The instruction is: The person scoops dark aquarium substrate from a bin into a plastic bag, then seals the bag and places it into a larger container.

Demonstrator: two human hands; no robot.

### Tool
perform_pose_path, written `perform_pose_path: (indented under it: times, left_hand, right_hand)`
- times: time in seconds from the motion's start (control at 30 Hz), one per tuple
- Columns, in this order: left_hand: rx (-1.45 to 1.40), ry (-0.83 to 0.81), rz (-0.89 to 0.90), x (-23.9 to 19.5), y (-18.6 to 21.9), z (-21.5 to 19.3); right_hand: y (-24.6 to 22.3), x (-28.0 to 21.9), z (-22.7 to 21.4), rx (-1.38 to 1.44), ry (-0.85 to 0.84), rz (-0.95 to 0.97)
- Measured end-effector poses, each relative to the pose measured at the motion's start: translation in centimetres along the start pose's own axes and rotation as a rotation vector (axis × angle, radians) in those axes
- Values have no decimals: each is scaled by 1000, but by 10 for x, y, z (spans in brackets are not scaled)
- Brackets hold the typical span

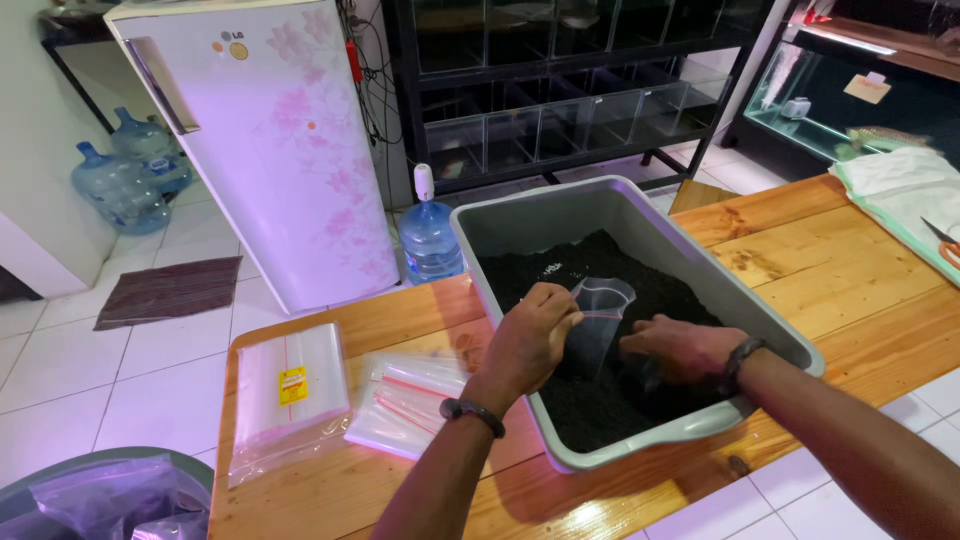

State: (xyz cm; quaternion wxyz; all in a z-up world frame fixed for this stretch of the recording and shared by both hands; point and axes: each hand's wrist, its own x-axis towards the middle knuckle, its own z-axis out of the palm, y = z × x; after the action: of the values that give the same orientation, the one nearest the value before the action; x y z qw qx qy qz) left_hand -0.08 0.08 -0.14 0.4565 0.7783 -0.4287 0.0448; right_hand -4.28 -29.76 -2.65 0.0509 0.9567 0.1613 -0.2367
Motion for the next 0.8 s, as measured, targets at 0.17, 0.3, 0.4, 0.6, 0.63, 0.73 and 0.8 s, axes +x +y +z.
perform_pose_path:
  times: [0.17,0.3,0.4,0.6,0.63,0.73,0.8]
  left_hand:
    - [16,-10,11,0,5,-4]
    - [32,9,23,1,2,-1]
    - [29,-1,19,1,2,-2]
    - [-14,27,78,-1,5,-3]
    - [-14,23,73,-1,6,-3]
    - [-22,34,87,-1,3,-2]
    - [-31,47,106,-1,1,-1]
  right_hand:
    - [-27,-5,-18,223,-89,27]
    - [-42,-38,-44,332,-81,102]
    - [-37,-61,-56,636,66,53]
    - [10,-82,-45,1056,239,-95]
    - [15,-82,-45,1148,298,-117]
    - [20,-88,-63,1161,376,-83]
    - [13,-92,-83,1083,394,-27]
